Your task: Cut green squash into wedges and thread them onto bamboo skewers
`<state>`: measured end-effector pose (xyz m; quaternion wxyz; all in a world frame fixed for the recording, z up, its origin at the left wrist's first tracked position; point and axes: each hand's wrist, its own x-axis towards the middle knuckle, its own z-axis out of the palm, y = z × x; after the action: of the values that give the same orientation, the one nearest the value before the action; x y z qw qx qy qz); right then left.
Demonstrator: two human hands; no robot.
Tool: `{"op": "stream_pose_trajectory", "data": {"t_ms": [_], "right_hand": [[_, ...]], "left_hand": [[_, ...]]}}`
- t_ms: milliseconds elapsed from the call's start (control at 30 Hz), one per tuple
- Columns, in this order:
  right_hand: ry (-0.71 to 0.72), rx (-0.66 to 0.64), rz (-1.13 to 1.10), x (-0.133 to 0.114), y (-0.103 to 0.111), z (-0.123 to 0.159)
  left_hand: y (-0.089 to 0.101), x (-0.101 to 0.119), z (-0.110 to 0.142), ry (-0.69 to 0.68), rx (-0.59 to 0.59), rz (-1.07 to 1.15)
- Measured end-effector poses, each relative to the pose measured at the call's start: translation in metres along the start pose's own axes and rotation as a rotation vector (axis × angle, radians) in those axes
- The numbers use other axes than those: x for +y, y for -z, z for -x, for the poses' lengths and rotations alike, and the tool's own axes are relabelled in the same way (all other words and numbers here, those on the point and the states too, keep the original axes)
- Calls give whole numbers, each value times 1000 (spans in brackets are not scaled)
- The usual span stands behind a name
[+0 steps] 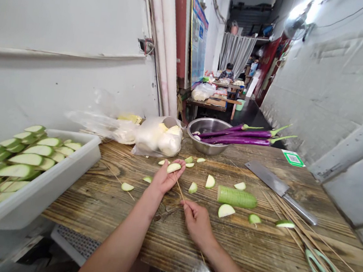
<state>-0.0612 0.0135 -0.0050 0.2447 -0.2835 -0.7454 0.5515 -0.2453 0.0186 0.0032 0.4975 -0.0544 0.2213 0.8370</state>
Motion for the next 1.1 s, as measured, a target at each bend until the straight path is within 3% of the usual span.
{"op": "stream_pose_trajectory", "data": {"t_ms": [1100], "right_hand": [[-10, 18, -42, 6, -1, -1]], "left_hand": [[-2, -4, 4, -48, -39, -129]]}}
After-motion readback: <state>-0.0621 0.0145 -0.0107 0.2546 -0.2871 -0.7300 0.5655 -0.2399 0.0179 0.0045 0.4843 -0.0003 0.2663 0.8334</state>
